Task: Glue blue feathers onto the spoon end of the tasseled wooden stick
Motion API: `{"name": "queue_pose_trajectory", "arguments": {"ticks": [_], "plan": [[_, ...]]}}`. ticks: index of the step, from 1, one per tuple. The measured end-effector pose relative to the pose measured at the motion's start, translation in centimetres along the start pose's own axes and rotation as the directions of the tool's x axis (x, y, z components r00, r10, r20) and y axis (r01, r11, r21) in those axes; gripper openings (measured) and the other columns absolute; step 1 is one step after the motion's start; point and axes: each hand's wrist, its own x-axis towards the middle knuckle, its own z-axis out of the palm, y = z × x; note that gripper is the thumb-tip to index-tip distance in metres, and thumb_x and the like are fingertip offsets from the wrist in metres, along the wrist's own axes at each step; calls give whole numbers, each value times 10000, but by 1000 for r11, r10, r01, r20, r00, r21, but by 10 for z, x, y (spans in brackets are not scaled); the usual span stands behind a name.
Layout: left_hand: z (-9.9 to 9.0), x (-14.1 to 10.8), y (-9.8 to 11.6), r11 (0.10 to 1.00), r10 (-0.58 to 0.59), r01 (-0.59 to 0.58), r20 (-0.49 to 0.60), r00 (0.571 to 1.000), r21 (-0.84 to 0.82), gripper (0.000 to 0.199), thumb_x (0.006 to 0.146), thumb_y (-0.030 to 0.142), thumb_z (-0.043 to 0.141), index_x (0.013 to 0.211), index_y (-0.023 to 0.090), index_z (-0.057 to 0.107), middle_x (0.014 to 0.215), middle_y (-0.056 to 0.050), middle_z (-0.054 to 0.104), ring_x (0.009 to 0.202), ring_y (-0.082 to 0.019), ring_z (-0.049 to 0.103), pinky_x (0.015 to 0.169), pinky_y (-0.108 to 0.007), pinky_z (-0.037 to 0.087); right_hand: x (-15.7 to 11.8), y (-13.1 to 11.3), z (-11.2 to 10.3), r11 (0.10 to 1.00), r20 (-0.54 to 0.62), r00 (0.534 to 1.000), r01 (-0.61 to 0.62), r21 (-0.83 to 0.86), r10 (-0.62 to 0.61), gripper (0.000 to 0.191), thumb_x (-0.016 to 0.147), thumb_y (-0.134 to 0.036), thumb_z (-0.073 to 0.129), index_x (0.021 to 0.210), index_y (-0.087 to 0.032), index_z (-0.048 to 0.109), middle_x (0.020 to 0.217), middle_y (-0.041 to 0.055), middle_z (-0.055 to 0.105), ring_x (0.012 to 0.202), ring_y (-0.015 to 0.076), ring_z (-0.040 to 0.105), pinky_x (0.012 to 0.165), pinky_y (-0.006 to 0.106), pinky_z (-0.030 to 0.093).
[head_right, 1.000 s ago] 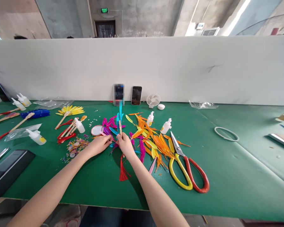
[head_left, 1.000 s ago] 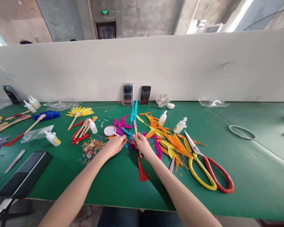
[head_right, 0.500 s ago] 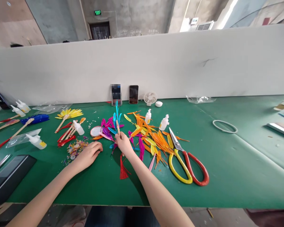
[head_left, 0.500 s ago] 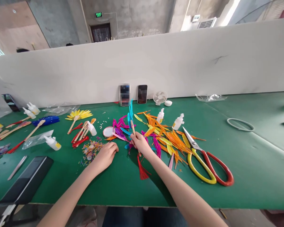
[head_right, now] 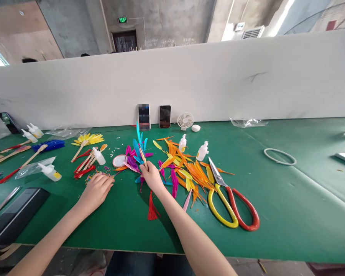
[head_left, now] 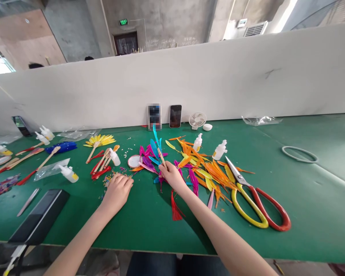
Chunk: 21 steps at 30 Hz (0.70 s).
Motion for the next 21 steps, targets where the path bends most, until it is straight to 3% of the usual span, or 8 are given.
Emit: {"name": "queue_pose_trajectory", "arguments": {"ticks": [4, 7, 9, 11, 14, 16, 18, 21], "plan": [[-6, 17, 8, 979, -148, 131, -103, 984, -156, 206, 810, 194, 381, 741, 177, 574, 788, -72, 588, 783, -207, 528, 745, -347, 397, -2, -4, -1, 999, -9, 999, 37, -2, -37, 194, 689, -372, 477, 608, -207, 415, 506, -56, 437, 483, 125, 498, 507, 261, 391], [-7, 38, 18, 867, -289, 235, -59, 955, -440, 159, 796, 259, 422, 728, 189, 548, 730, -36, 574, 738, -179, 534, 706, -309, 404, -4, -9, -2, 997, -17, 997, 72, 4, -72, 225, 682, -408, 486, 610, -204, 424, 492, -50, 443, 476, 126, 487, 496, 254, 370], [-4, 56, 26, 656, -366, 318, 80, 927, -684, 149, 785, 309, 443, 776, 193, 535, 641, 5, 539, 615, -136, 523, 610, -260, 406, -5, -11, -2, 996, -5, 996, 93, 15, -93, 244, 683, -430, 484, 617, -201, 432, 464, -54, 434, 439, 111, 440, 469, 244, 339], [2, 73, 34, 356, -395, 361, 211, 894, -862, 196, 743, 369, 491, 789, 181, 521, 558, 41, 478, 498, -105, 474, 507, -228, 380, -5, -12, -2, 994, 17, 994, 106, 37, -107, 260, 684, -446, 485, 624, -198, 436, 449, -61, 416, 411, 94, 384, 440, 234, 305], [12, 94, 44, -9, -417, 349, 321, 850, -937, 281, 642, 427, 590, 687, 168, 490, 492, 68, 436, 426, -70, 418, 452, -203, 344, -4, -9, -1, 991, 46, 991, 127, 53, -129, 274, 685, -454, 495, 622, -194, 438, 447, -71, 380, 403, 79, 333, 418, 223, 270], [16, 100, 47, -128, -443, 308, 332, 833, -943, 314, 585, 425, 645, 635, 161, 484, 484, 72, 444, 421, -53, 409, 450, -190, 336, -2, -6, 0, 988, 37, 988, 148, 31, -149, 283, 685, -458, 501, 615, -190, 445, 448, -73, 367, 407, 76, 318, 415, 221, 257], [18, 101, 47, -184, -482, 270, 326, 813, -945, 323, 549, 411, 680, 610, 151, 499, 492, 66, 471, 439, -48, 433, 470, -184, 354, -1, -4, 0, 987, 1, 987, 163, -3, -163, 303, 689, -477, 496, 611, -187, 457, 447, -71, 358, 414, 77, 318, 417, 222, 250], [20, 97, 38, -291, -557, 223, 354, 751, -930, 339, 534, 420, 694, 608, 142, 515, 503, 50, 514, 465, -56, 482, 500, -187, 391, 0, -4, -1, 991, -41, 990, 135, 16, -134, 357, 708, -532, 447, 657, -182, 495, 445, -71, 341, 410, 84, 331, 414, 229, 254]]}}
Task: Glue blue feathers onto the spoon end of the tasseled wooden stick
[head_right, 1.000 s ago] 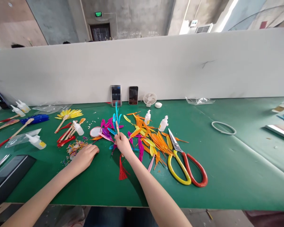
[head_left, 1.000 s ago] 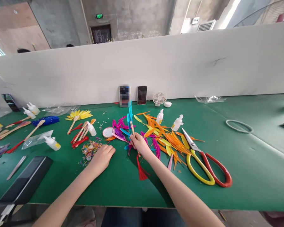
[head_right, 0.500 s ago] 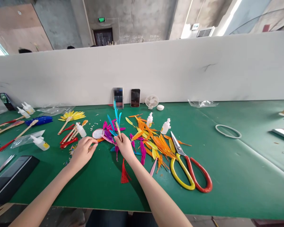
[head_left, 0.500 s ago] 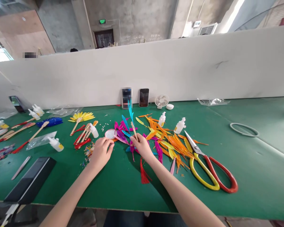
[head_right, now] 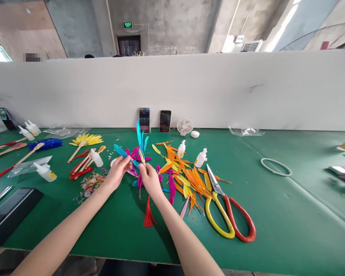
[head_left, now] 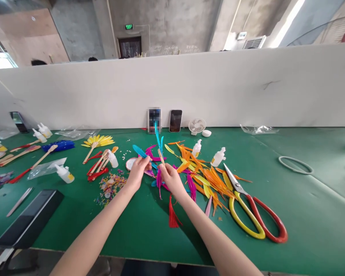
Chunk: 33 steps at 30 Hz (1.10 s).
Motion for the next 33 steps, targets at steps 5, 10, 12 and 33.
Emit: {"name": "queue_pose_trajectory", "arguments": {"ticks": [5, 10, 12, 33], "plan": [[-18, 9, 3, 980, -78, 55, -117, 990, -189, 358, 509, 393, 722, 598, 152, 472, 509, 44, 556, 471, -54, 523, 520, -180, 427, -1, -4, -1, 984, 19, 997, -76, 161, 74, 382, 711, -548, 424, 782, -185, 520, 424, -90, 318, 370, 82, 316, 389, 230, 262], [-16, 7, 3, 995, 3, -14, -114, 993, -94, 344, 516, 381, 721, 633, 154, 492, 556, 30, 607, 494, -61, 557, 535, -178, 443, -3, -2, 2, 939, 70, 988, -155, 306, 140, 307, 621, -449, 569, 783, -203, 484, 455, -82, 470, 379, 83, 414, 431, 236, 360], [-14, 5, 2, 998, 10, -17, -103, 995, -68, 349, 507, 389, 722, 636, 155, 497, 551, 30, 609, 490, -67, 559, 533, -186, 448, -4, -2, 4, 901, 90, 978, -207, 381, 187, 287, 588, -409, 599, 751, -197, 495, 502, -69, 513, 435, 84, 466, 486, 242, 408], [-22, 5, 9, 979, 30, -48, 90, 995, 196, 328, 631, 419, 614, 552, 170, 416, 453, 66, 473, 397, -46, 427, 447, -185, 355, -4, -7, -2, 896, 38, 974, -221, 385, 224, 258, 601, -372, 626, 712, -187, 484, 540, -77, 523, 349, 25, 312, 383, 201, 287]]}}
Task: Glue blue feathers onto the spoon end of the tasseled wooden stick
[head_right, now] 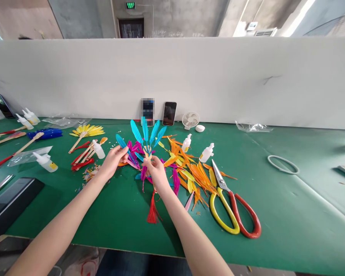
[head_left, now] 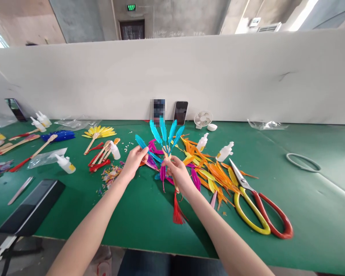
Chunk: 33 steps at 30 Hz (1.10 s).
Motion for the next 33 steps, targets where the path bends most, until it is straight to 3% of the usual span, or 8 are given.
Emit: {"name": "queue_pose_trajectory", "arguments": {"ticks": [5, 8, 11, 13, 16, 21, 27, 33], "plan": [[12, -3, -10, 998, 5, -4, -14, 1000, 67, 341, 636, 482, 584, 609, 168, 455, 537, 20, 550, 481, -96, 518, 522, -232, 432, -5, 0, 5, 999, 96, 995, -24, -47, 29, 245, 566, -304, 652, 682, -175, 478, 490, -75, 525, 333, 20, 293, 361, 193, 231], [6, -1, -9, 932, 101, -128, 96, 990, 339, 320, 702, 486, 520, 662, 169, 492, 606, -9, 571, 579, -143, 560, 590, -277, 457, -3, 0, 4, 999, 41, 999, -22, -41, 24, 221, 568, -307, 632, 642, -169, 476, 485, -62, 534, 332, 18, 283, 358, 194, 210], [-8, 1, -6, 562, 208, -314, 238, 949, 765, 208, 694, 371, 585, 723, 170, 539, 755, -50, 600, 774, -202, 572, 732, -332, 441, -1, -1, 0, 1000, -42, 999, -11, 4, 11, 212, 571, -308, 623, 639, -170, 477, 504, -61, 537, 345, 17, 276, 367, 194, 224], [-18, 2, -6, 279, 182, -353, 312, 933, 893, 160, 666, 257, 624, 772, 159, 555, 866, -90, 604, 908, -251, 548, 807, -369, 412, 0, -2, -2, 1000, -87, 996, -5, 26, 7, 206, 564, -304, 621, 631, -174, 477, 510, -63, 530, 351, 19, 272, 370, 197, 232], [-28, 4, -10, 89, 83, -380, 373, 924, 921, 166, 707, 120, 534, 870, 148, 549, 969, -117, 595, 990, -256, 526, 819, -355, 412, 1, -3, -3, 999, -105, 994, -8, 35, 12, 200, 556, -305, 618, 618, -179, 475, 513, -60, 524, 355, 24, 270, 368, 204, 237], [-32, 7, -12, 20, 30, -320, 320, 947, 947, 254, 770, 48, 350, 916, 139, 537, 957, -127, 597, 892, -229, 570, 716, -319, 445, 1, -2, -2, 999, -92, 996, -8, 34, 11, 203, 552, -317, 614, 623, -181, 481, 507, -62, 511, 357, 26, 274, 366, 203, 239], [-36, 12, -11, -107, 115, -256, 268, 957, 961, 302, 743, 12, 333, 913, 107, 563, 891, -146, 579, 871, -245, 549, 755, -353, 426, 2, -1, -2, 999, -99, 995, -9, 48, 14, 213, 542, -319, 619, 626, -177, 484, 504, -65, 504, 359, 24, 284, 368, 197, 241], [-22, 3, -4, -72, 146, -342, 349, 926, 937, 216, 718, 67, 411, 795, 145, 597, 823, -100, 554, 849, -224, 533, 771, -338, 418, 2, -1, -3, 999, -102, 995, -5, 40, 9, 202, 551, -313, 607, 626, -179, 476, 497, -69, 499, 355, 24, 281, 369, 199, 243]]}}
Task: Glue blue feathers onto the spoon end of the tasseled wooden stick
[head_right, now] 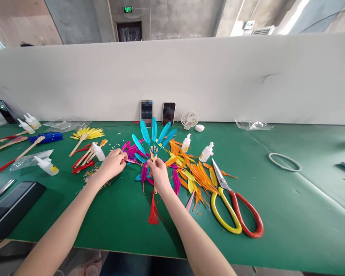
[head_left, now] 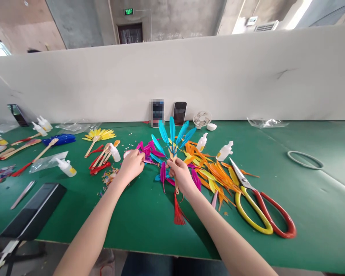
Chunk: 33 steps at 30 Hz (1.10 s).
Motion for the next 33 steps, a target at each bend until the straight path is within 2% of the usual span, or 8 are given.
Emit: {"name": "queue_pose_trajectory", "arguments": {"ticks": [7, 13, 17, 22, 25, 28, 31, 33], "plan": [[11, -2, 9, 1000, 4, -5, 91, 996, 15, 197, 728, 69, 415, 788, 102, 600, 825, -151, 591, 846, -265, 553, 738, -363, 419, -1, -1, 1, 1000, -3, 1000, 10, -8, -10, 191, 561, -311, 603, 627, -180, 481, 502, -67, 501, 360, 28, 283, 372, 203, 249], [16, -6, 22, 930, -16, 38, 64, 998, -365, 151, 644, 97, 519, 522, 186, 513, 585, -37, 541, 637, -196, 548, 615, -285, 407, -1, -1, 0, 999, 6, 1000, 27, -21, -27, 188, 572, -312, 601, 623, -185, 472, 500, -69, 498, 359, 33, 291, 375, 206, 256], [13, -4, 26, 744, -106, 101, 33, 994, -660, 153, 666, 198, 548, 516, 201, 516, 499, 12, 506, 492, -135, 480, 531, -239, 362, -1, -2, 0, 999, 0, 999, 36, -28, -36, 208, 573, -330, 610, 635, -181, 480, 497, -66, 511, 352, 33, 290, 376, 207, 255], [6, 2, 31, 309, -207, 129, 66, 976, -942, 148, 674, 334, 571, 724, 197, 599, 563, 23, 545, 503, -114, 479, 500, -220, 356, -2, -2, 2, 997, 85, 996, 44, -58, -38, 246, 569, -361, 635, 640, -179, 486, 521, -54, 545, 353, 33, 298, 375, 209, 244], [3, 2, 37, 109, -218, 150, 124, 968, -983, 193, 633, 369, 606, 644, 181, 566, 514, 40, 500, 475, -102, 454, 481, -219, 350, -4, -1, 5, 997, 195, 981, 17, -81, -1, 275, 558, -386, 645, 648, -180, 487, 513, -50, 551, 339, 33, 289, 363, 209, 215], [2, 2, 39, 18, -284, 145, 133, 949, -989, 226, 616, 379, 618, 582, 176, 525, 504, 40, 496, 488, -104, 468, 502, -225, 370, -5, -3, 7, 997, 198, 980, 12, -76, 3, 271, 579, -401, 630, 664, -182, 497, 519, -58, 531, 338, 31, 274, 363, 211, 211], [5, 3, 35, -39, -403, 156, 158, 901, -987, 221, 626, 361, 602, 558, 176, 501, 522, 39, 512, 504, -106, 491, 531, -229, 394, -3, -8, 2, 997, 4, 997, 75, -23, -75, 231, 616, -390, 592, 644, -192, 476, 545, -62, 507, 364, 36, 276, 381, 216, 236], [8, 4, 31, -19, -443, 188, 177, 879, -982, 193, 632, 330, 595, 555, 174, 511, 520, 32, 529, 525, -115, 515, 551, -232, 405, 2, -11, -6, 991, -147, 981, 130, -13, -130, 202, 625, -355, 574, 617, -201, 445, 549, -65, 479, 384, 46, 294, 394, 218, 247]]}}
